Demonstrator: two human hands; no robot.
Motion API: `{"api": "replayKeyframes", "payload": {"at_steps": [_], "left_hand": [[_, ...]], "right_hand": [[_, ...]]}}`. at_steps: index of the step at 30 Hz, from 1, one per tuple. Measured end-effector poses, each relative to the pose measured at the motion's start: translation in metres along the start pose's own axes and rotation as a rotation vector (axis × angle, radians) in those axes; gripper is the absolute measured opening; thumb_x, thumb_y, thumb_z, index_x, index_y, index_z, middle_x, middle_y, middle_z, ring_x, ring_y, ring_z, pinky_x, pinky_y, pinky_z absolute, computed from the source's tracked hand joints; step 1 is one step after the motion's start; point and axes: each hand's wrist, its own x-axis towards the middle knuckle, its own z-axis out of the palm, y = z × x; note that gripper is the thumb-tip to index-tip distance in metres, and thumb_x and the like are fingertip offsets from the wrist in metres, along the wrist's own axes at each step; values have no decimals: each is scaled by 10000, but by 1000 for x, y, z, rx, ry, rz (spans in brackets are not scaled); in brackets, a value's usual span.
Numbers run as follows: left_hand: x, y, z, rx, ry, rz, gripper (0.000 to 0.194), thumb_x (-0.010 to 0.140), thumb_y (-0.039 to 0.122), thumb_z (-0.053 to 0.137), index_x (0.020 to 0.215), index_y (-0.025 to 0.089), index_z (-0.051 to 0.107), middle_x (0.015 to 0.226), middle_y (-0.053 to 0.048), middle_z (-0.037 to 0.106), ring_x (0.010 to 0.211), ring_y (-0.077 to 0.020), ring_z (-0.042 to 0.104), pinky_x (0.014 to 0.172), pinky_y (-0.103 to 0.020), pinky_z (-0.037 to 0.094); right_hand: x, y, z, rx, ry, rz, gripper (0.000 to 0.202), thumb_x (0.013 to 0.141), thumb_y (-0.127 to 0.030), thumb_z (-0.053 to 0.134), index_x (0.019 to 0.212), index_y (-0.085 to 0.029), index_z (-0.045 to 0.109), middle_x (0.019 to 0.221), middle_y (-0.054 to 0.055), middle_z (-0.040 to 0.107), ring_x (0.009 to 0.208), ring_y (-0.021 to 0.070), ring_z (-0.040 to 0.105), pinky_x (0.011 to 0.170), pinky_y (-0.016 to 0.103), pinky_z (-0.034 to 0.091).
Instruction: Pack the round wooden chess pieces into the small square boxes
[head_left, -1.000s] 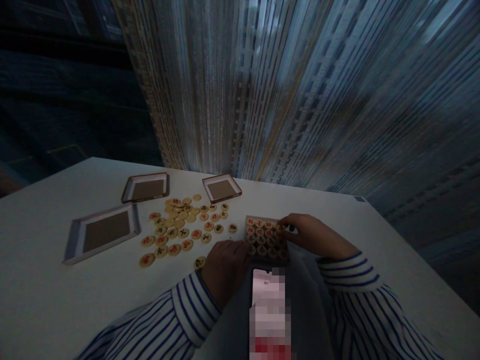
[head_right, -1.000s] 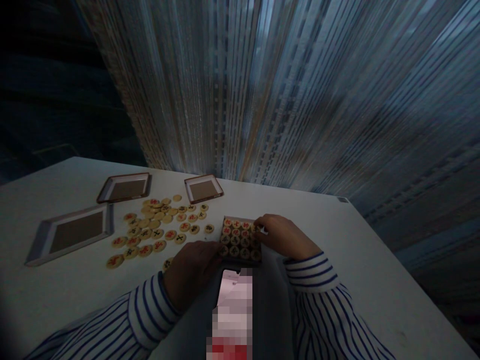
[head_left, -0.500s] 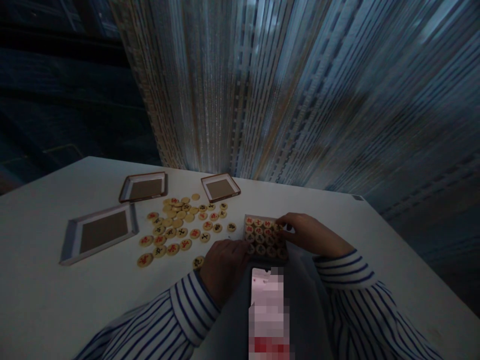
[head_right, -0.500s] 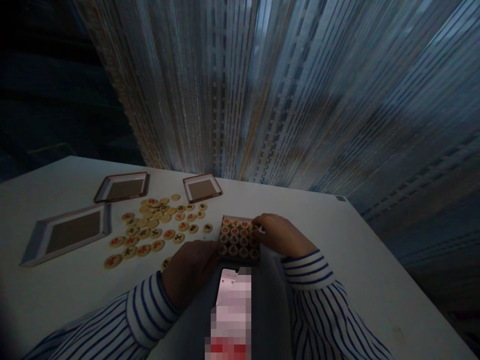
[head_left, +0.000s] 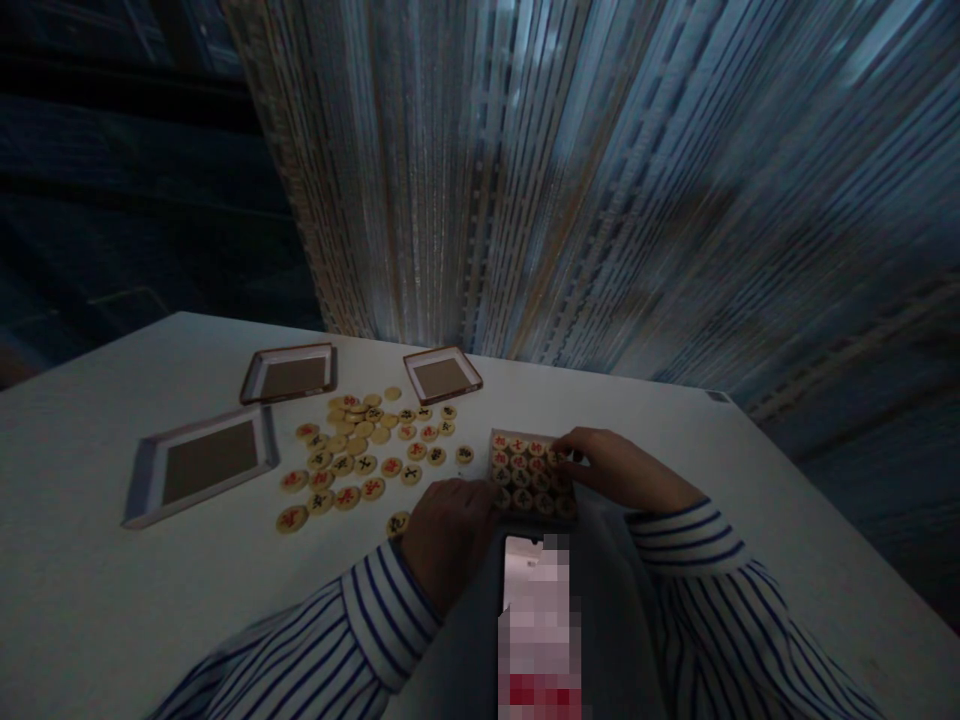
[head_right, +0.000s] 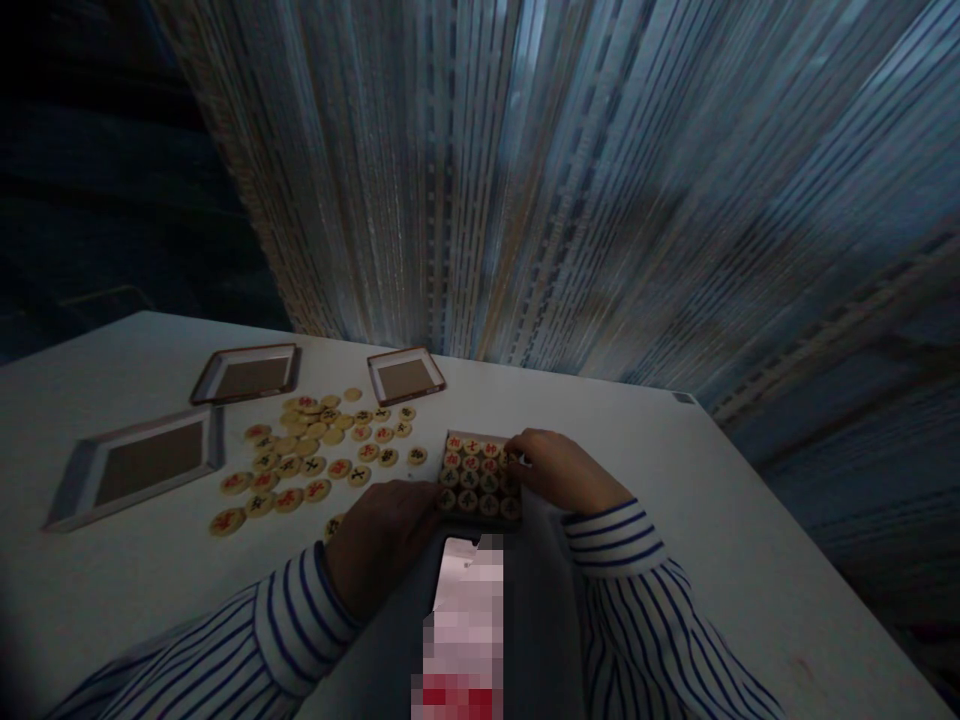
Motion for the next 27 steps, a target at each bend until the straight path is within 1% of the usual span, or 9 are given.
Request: {"api": "replayKeyframes", "payload": {"at_steps": [6,13,19,24,27], "left_hand": [[0,1,-1,8,-2,-2,162,808,157,483,927,137,592,807,-93,683,720,-232,633,627,-399,506],[0,0,-1,3,-45,-16,165,801,156,496,933,143,594,807,-84,680,724,-228,627,641,-394,501],[0,0,0,2,-46,-13,168,811,157,472,920,142,599,797,-87,676,718,-227,629,633,-389,498],[0,1,-1,15,-17,-17,168,820,171,473,926,145,600,800,-88,679,713,-227,627,630,-390,497],[0,0,-1,7,-27,-7,175,819,179,476,938,143,599,801,-87,682,708,-228,627,626,-394,501]], "right_hand": [[1,2,1,12,4,-7,228,792,-248,506,950,-185,659,905,78,648,801,190,580,705,291,434],[1,4,2,23,-6,-33,229,813,-271,493,948,-176,651,902,80,627,799,183,565,704,282,430],[2,6,4,39,-5,-33,214,806,-257,496,922,-168,652,877,82,626,784,183,561,702,284,429],[2,9,5,61,-17,-11,228,806,-271,506,953,-170,648,901,82,622,792,179,559,710,277,429],[2,9,5,69,-20,-13,225,812,-284,500,932,-171,653,888,81,622,781,179,561,693,274,431]]}}
